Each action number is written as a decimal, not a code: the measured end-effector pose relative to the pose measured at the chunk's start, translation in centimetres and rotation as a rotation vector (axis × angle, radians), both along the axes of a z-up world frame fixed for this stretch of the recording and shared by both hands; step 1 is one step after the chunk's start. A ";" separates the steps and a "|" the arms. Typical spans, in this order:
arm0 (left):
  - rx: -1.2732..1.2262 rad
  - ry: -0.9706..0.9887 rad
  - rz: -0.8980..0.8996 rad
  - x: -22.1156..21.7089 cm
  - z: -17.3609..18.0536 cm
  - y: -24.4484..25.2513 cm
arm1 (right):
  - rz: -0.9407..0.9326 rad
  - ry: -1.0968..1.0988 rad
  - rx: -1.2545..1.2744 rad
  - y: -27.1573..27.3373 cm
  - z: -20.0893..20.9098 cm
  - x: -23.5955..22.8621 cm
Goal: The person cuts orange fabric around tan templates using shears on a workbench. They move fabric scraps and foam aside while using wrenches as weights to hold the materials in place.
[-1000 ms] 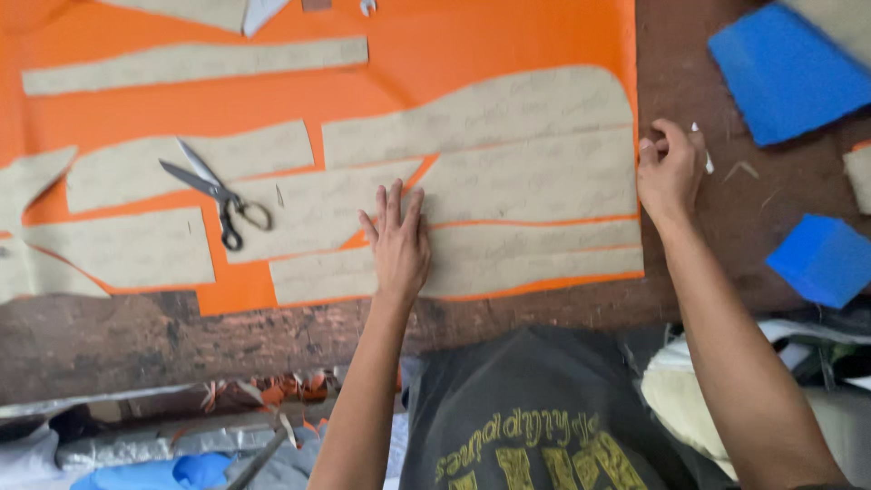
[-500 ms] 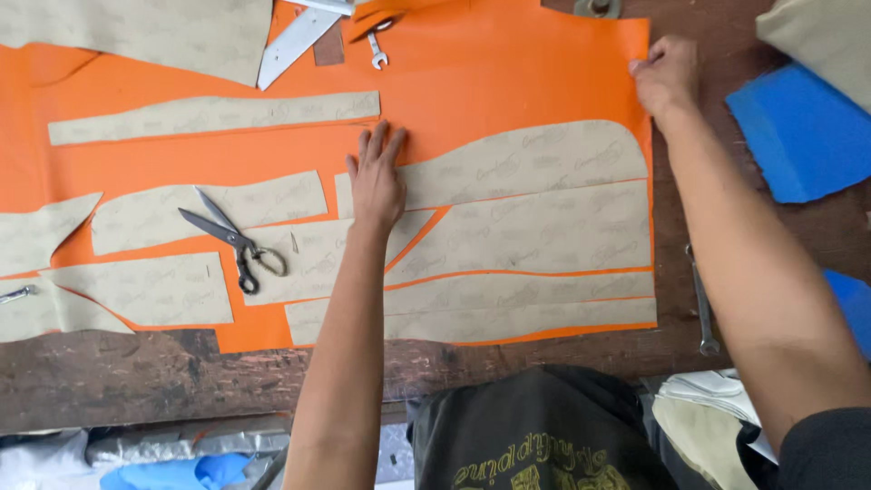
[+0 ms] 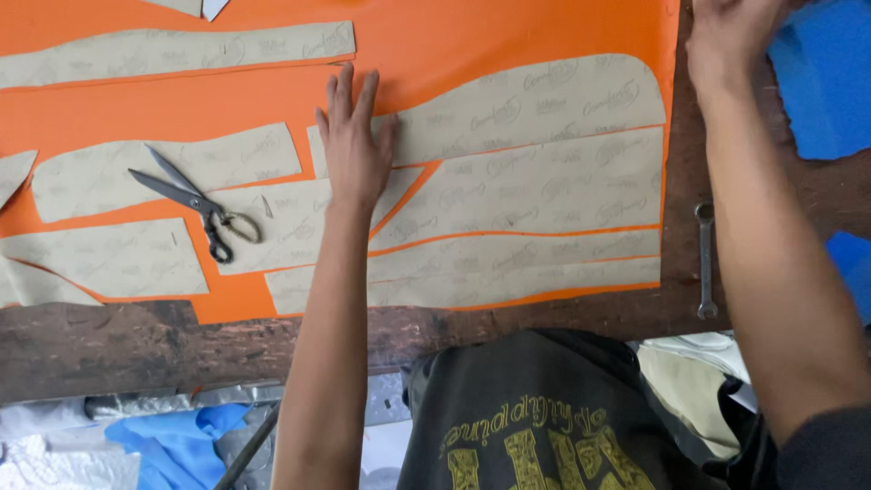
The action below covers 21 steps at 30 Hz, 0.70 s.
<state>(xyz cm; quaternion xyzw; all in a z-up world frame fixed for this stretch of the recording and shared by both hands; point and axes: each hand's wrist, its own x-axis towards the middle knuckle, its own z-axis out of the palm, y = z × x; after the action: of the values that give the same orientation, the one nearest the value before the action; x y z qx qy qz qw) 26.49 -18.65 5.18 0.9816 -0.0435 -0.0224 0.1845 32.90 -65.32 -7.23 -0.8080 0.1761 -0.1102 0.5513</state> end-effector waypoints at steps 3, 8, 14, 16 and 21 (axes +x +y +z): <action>0.015 -0.035 -0.013 -1.3 0.0 -0.4 | 0.139 -0.175 -0.068 1.5 3.6 -6.2; 0.013 -0.072 -0.013 -6.3 -0.6 0.3 | 0.204 0.026 -0.053 3.8 6.1 -17.4; -0.136 -0.077 0.034 -15.0 -0.3 -1.7 | 0.173 0.143 -0.034 6.1 8.5 -25.3; -0.161 -0.091 0.070 -19.4 -0.7 -2.3 | 0.229 0.141 -0.229 6.7 8.8 -27.8; -0.151 -0.125 0.252 -27.0 -1.8 -1.0 | 0.282 0.184 -0.326 7.3 9.2 -31.7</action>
<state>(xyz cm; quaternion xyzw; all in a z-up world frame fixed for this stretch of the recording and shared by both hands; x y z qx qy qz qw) -0.51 -19.68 3.34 0.9621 0.0671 0.0653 0.2561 1.24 -58.06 1.94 -0.9097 0.0906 0.0151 0.4050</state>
